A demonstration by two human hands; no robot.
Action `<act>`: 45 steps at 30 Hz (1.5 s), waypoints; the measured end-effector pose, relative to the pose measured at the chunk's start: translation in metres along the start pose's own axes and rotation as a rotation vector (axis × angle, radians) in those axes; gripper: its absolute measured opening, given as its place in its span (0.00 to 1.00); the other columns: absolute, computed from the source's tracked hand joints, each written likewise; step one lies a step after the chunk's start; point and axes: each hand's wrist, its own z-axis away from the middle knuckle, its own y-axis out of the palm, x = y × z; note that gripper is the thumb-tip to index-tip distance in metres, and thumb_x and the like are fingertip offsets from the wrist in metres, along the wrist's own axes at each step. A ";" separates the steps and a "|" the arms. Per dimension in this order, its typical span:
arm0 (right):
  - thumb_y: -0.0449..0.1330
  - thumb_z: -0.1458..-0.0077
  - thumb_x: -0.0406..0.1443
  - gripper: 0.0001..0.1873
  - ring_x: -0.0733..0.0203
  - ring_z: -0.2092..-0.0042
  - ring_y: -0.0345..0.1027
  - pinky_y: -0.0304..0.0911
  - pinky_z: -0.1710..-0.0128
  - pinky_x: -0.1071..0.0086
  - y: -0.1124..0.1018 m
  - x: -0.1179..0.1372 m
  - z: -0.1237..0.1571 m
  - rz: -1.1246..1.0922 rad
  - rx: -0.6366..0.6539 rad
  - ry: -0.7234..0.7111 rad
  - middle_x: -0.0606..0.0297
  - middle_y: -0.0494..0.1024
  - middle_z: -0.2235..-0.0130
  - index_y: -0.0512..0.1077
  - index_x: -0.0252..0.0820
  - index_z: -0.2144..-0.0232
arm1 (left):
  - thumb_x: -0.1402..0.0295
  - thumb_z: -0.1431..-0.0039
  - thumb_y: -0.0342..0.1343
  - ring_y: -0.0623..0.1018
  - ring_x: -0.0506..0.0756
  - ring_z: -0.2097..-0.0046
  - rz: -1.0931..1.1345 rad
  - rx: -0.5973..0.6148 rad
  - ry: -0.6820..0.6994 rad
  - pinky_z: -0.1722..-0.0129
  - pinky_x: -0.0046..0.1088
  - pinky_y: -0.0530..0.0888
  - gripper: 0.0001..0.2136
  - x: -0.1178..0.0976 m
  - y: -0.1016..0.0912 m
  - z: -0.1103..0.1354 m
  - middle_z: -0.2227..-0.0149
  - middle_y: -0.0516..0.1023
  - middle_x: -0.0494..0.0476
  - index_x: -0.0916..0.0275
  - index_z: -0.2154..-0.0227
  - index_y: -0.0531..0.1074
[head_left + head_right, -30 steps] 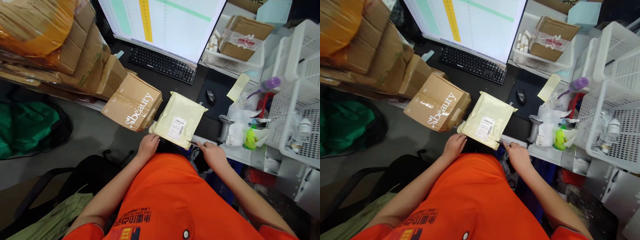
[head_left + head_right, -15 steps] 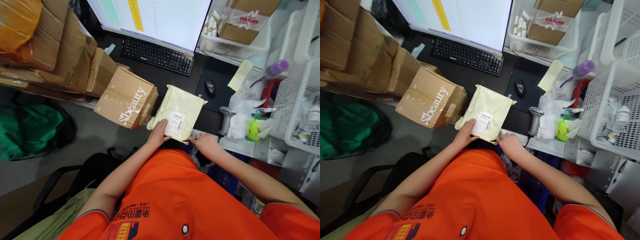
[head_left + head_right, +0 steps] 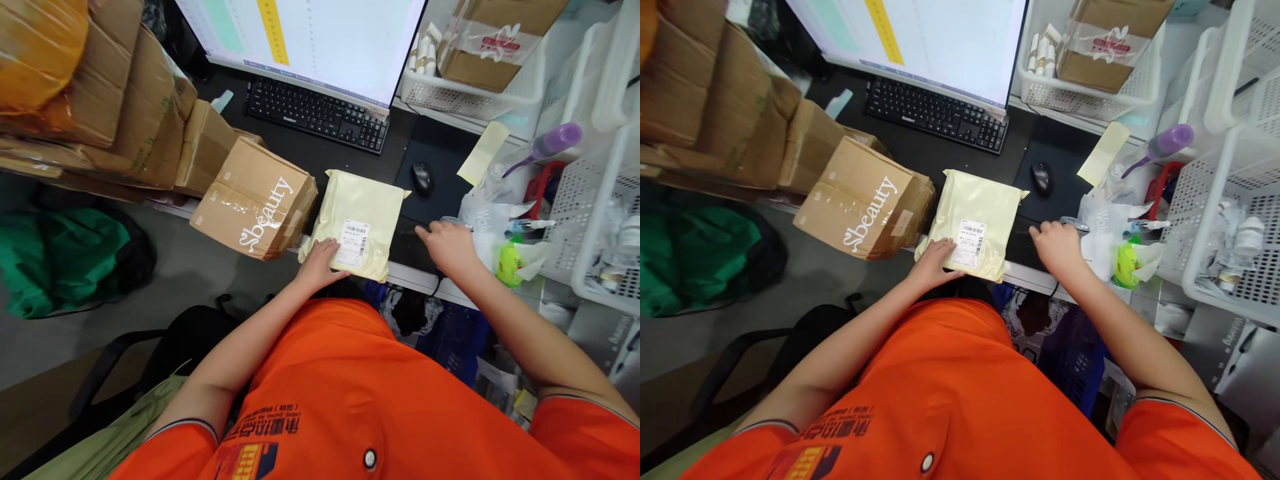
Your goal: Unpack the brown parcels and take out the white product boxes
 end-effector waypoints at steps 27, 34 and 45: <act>0.61 0.37 0.38 0.09 0.51 0.56 0.67 0.67 0.53 0.57 0.119 0.131 0.027 -0.822 -0.567 -0.126 0.56 0.79 0.60 0.79 0.41 0.59 | 0.65 0.30 0.53 0.80 0.54 0.53 -0.262 0.107 0.477 0.52 0.30 0.75 0.11 -0.014 0.031 -0.026 0.57 0.84 0.59 0.61 0.62 0.80; 0.62 0.38 0.38 0.14 0.48 0.49 0.65 0.65 0.49 0.54 0.112 0.150 0.030 -0.596 -0.579 -0.123 0.52 0.75 0.50 0.79 0.45 0.51 | 0.74 0.33 0.53 0.77 0.57 0.52 -0.412 0.174 0.513 0.55 0.31 0.75 0.07 -0.034 0.024 -0.029 0.54 0.79 0.63 0.67 0.57 0.76; 0.46 0.33 0.34 0.17 0.41 0.30 0.47 0.54 0.33 0.42 0.106 0.169 0.029 -0.885 -0.626 0.219 0.41 0.54 0.31 0.74 0.34 0.55 | 0.62 0.32 0.54 0.74 0.61 0.45 -0.449 0.121 0.549 0.47 0.35 0.74 0.14 -0.065 0.007 -0.047 0.47 0.75 0.66 0.67 0.50 0.70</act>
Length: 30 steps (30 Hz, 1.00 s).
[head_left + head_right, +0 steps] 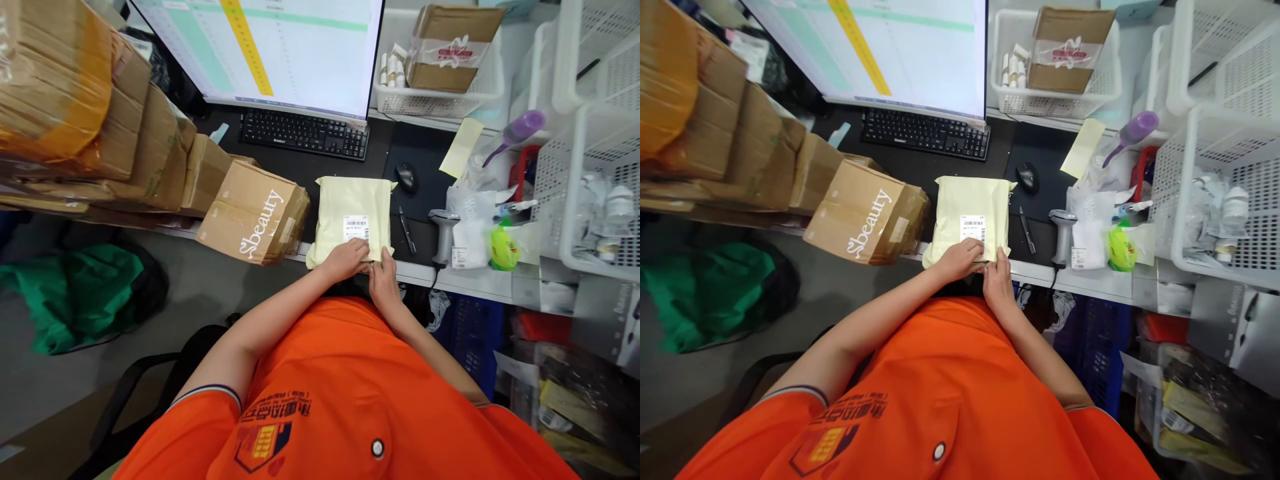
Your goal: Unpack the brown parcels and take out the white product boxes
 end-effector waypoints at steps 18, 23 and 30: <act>0.49 0.37 0.37 0.26 0.44 0.45 0.71 0.66 0.44 0.52 -0.028 -0.017 -0.034 -0.085 -0.219 0.339 0.41 0.76 0.46 0.67 0.31 0.40 | 0.73 0.31 0.42 0.82 0.63 0.61 -0.206 0.113 -0.283 0.68 0.31 0.69 0.14 -0.016 -0.037 -0.026 0.63 0.79 0.71 0.68 0.56 0.74; 0.45 0.37 0.34 0.26 0.45 0.46 0.71 0.65 0.42 0.51 -0.048 -0.016 -0.032 -0.034 -0.329 0.278 0.43 0.77 0.48 0.71 0.33 0.42 | 0.73 0.32 0.42 0.83 0.64 0.59 -0.205 0.095 -0.326 0.68 0.32 0.69 0.14 -0.027 -0.058 -0.030 0.62 0.80 0.71 0.67 0.57 0.75; 0.51 0.38 0.39 0.24 0.43 0.46 0.69 0.65 0.44 0.48 -0.080 -0.014 -0.037 -0.002 -0.414 0.388 0.42 0.72 0.46 0.67 0.34 0.42 | 0.69 0.36 0.50 0.82 0.64 0.55 -0.136 0.119 -0.430 0.62 0.34 0.72 0.11 -0.053 -0.082 -0.028 0.60 0.82 0.67 0.63 0.56 0.76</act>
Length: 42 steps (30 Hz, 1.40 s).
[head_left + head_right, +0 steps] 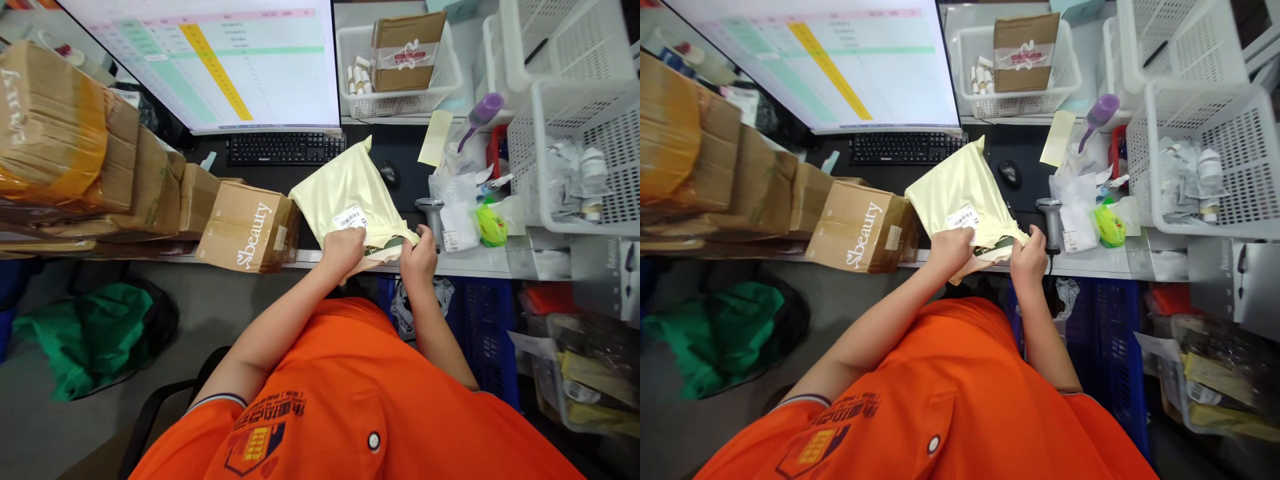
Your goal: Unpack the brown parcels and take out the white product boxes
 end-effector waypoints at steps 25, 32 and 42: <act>0.56 0.33 0.37 0.24 0.61 0.68 0.56 0.55 0.59 0.63 -0.054 0.052 0.023 -0.147 0.456 -1.000 0.68 0.63 0.79 0.64 0.43 0.83 | 0.67 0.38 0.53 0.81 0.64 0.58 -0.069 -0.084 -0.051 0.63 0.34 0.68 0.10 0.046 -0.060 -0.031 0.61 0.82 0.66 0.62 0.62 0.79; 0.58 0.36 0.36 0.18 0.60 0.67 0.62 0.61 0.41 0.55 -0.116 0.047 -0.016 -0.130 0.565 -1.007 0.70 0.67 0.77 0.69 0.47 0.79 | 0.67 0.43 0.56 0.79 0.61 0.60 -0.007 -0.134 -0.046 0.64 0.32 0.67 0.06 0.044 -0.091 -0.025 0.65 0.82 0.61 0.60 0.69 0.78; 0.54 0.32 0.34 0.09 0.57 0.54 0.67 0.54 0.40 0.56 -0.087 0.100 0.033 0.292 0.257 -1.278 0.63 0.78 0.61 0.74 0.47 0.62 | 0.71 0.46 0.55 0.73 0.54 0.69 0.366 -0.124 -0.068 0.69 0.29 0.65 0.08 0.020 -0.098 -0.019 0.76 0.75 0.55 0.64 0.78 0.73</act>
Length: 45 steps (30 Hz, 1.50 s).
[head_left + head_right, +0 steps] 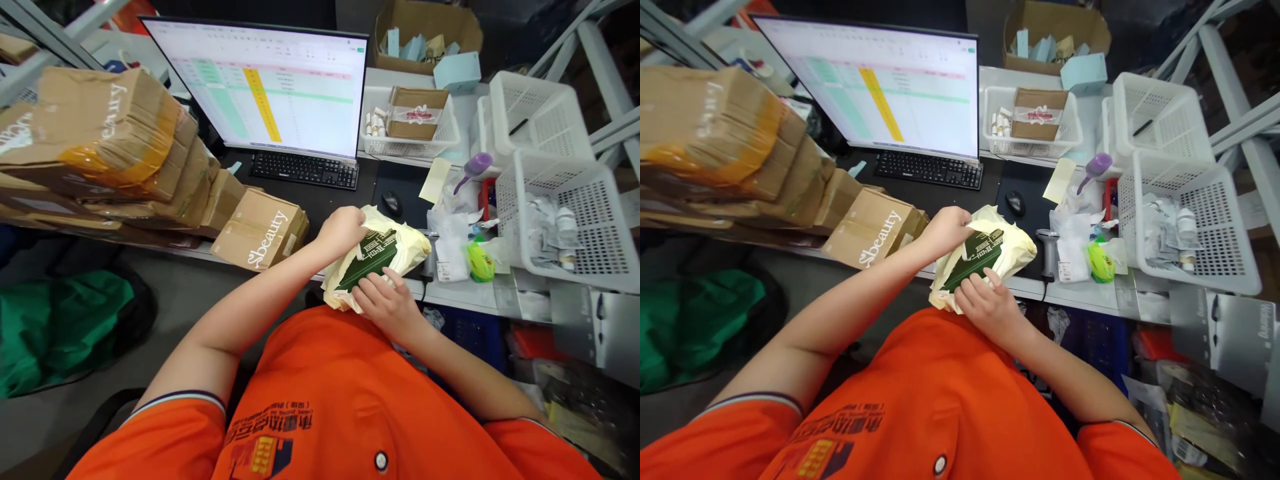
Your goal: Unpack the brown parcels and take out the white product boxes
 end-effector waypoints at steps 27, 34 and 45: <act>0.53 0.35 0.54 0.24 0.60 0.71 0.60 0.49 0.69 0.65 -0.028 -0.020 -0.005 -0.475 -0.092 0.052 0.64 0.69 0.73 0.70 0.39 0.67 | 0.45 0.31 0.42 0.68 0.51 0.75 0.277 0.079 0.939 0.59 0.35 0.62 0.30 0.028 0.006 0.090 0.81 0.69 0.50 0.60 0.84 0.58; 0.59 0.35 0.48 0.28 0.66 0.77 0.49 0.40 0.72 0.64 -0.046 -0.035 0.001 -0.449 -0.161 -0.223 0.72 0.58 0.82 0.59 0.43 0.82 | 0.48 0.33 0.51 0.65 0.50 0.78 0.151 0.099 1.072 0.66 0.34 0.61 0.28 0.024 -0.033 0.107 0.83 0.66 0.48 0.60 0.84 0.59; 0.49 0.33 0.33 0.21 0.60 0.76 0.55 0.48 0.71 0.60 -0.126 -0.114 0.051 -0.431 0.009 -0.190 0.68 0.61 0.80 0.61 0.46 0.80 | 0.45 0.34 0.50 0.64 0.50 0.78 0.357 0.038 0.980 0.63 0.31 0.66 0.29 0.051 -0.071 0.123 0.84 0.62 0.47 0.60 0.84 0.59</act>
